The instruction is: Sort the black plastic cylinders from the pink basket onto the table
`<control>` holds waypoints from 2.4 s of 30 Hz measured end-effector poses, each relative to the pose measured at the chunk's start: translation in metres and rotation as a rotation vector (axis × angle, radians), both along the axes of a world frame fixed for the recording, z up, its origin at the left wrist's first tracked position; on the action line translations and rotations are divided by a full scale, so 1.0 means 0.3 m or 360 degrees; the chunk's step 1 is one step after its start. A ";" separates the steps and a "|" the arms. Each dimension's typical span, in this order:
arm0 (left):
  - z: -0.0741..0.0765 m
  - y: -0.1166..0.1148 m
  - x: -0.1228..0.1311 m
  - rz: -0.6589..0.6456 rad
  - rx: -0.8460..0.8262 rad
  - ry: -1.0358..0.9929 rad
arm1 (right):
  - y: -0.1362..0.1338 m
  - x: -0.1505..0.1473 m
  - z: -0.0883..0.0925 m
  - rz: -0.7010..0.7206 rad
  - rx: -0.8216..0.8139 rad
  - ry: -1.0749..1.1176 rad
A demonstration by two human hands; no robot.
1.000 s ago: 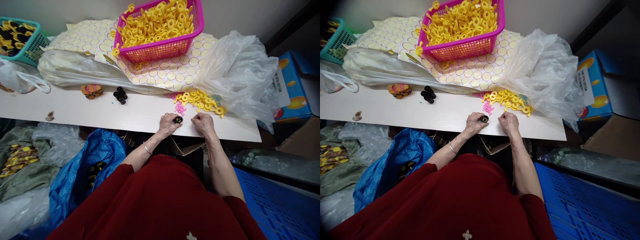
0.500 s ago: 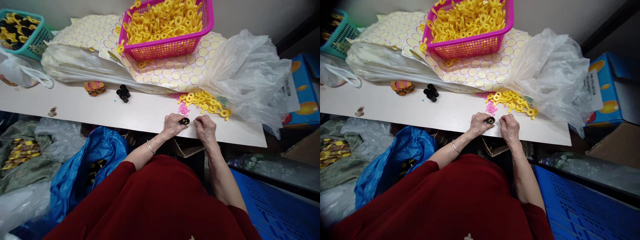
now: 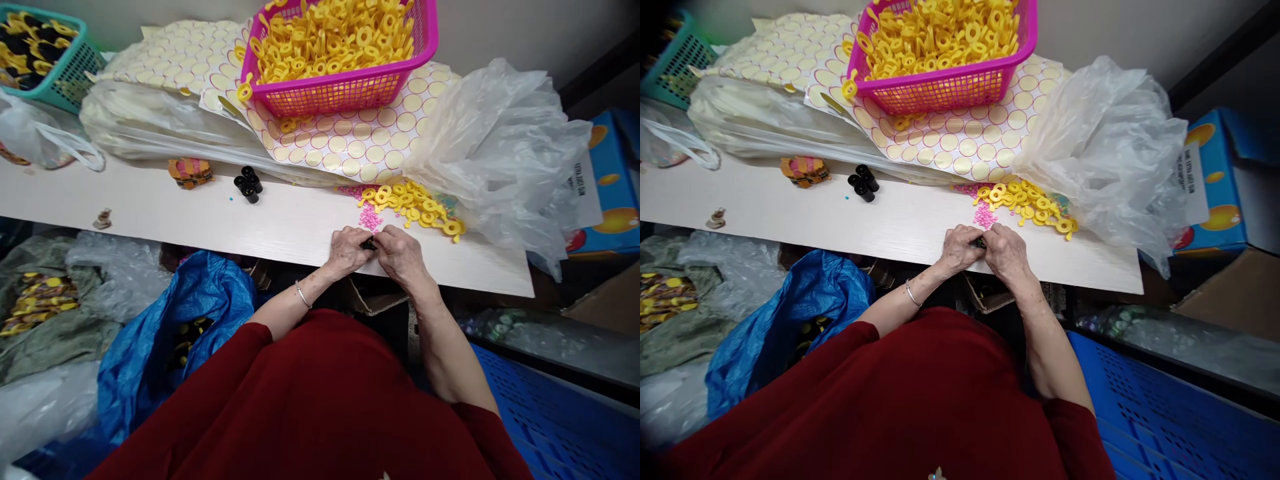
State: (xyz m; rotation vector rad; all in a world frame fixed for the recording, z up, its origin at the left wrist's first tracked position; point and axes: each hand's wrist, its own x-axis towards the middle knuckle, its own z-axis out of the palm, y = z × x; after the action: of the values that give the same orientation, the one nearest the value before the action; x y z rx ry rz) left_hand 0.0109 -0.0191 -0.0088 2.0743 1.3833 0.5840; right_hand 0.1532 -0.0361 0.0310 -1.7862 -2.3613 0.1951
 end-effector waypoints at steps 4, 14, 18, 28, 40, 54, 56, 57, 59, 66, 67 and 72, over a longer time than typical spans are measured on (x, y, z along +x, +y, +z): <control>-0.008 0.003 0.000 0.0011 -0.0009 -0.0035 | 0.003 -0.009 0.025 0.0060 -0.0087 -0.0085; 0.002 0.008 0.006 0.0060 -0.0075 -0.0021 | 0.073 0.126 -0.064 -0.0986 0.0098 0.0412; 0.007 0.008 0.003 0.0057 -0.0080 -0.0009 | 0.106 0.112 -0.076 -0.1250 -0.0053 0.0169; -0.007 0.009 0.003 0.0056 -0.0074 -0.0062 | 0.017 0.142 -0.075 -0.1166 -0.0227 0.0152; -0.006 0.010 0.004 0.0052 -0.0058 -0.0066 | 0.047 0.134 -0.133 -0.0559 0.0100 0.0357; -0.027 0.006 -0.001 -0.0012 0.0013 -0.0040 | -0.008 0.040 -0.040 -0.0128 0.0023 0.0434; -0.030 0.008 -0.002 -0.0004 0.0004 -0.0092 | -0.008 0.034 -0.034 -0.0126 -0.0022 0.0361; -0.034 0.011 -0.005 0.0002 -0.0001 -0.0141 | -0.009 0.032 -0.032 -0.0129 -0.0037 0.0335; -0.045 0.019 -0.011 0.0016 -0.0025 -0.0324 | -0.010 0.028 -0.032 -0.0145 -0.0054 0.0318; -0.070 0.038 -0.006 -0.0015 -0.0314 -0.1071 | -0.019 0.018 -0.061 -0.0251 0.0006 0.0566; -0.070 0.038 -0.001 -0.0015 -0.0328 -0.1056 | -0.024 0.016 -0.067 -0.0287 0.0024 0.0647; -0.065 0.033 0.014 0.0035 -0.0292 -0.0946 | -0.057 -0.008 -0.107 -0.0444 0.0008 0.1452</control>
State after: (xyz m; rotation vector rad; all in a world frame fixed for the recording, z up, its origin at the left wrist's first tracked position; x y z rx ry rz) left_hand 0.0150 -0.0091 -0.0283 1.5618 1.0606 0.9497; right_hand 0.1508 -0.0533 -0.0012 -1.5183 -1.4575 0.7664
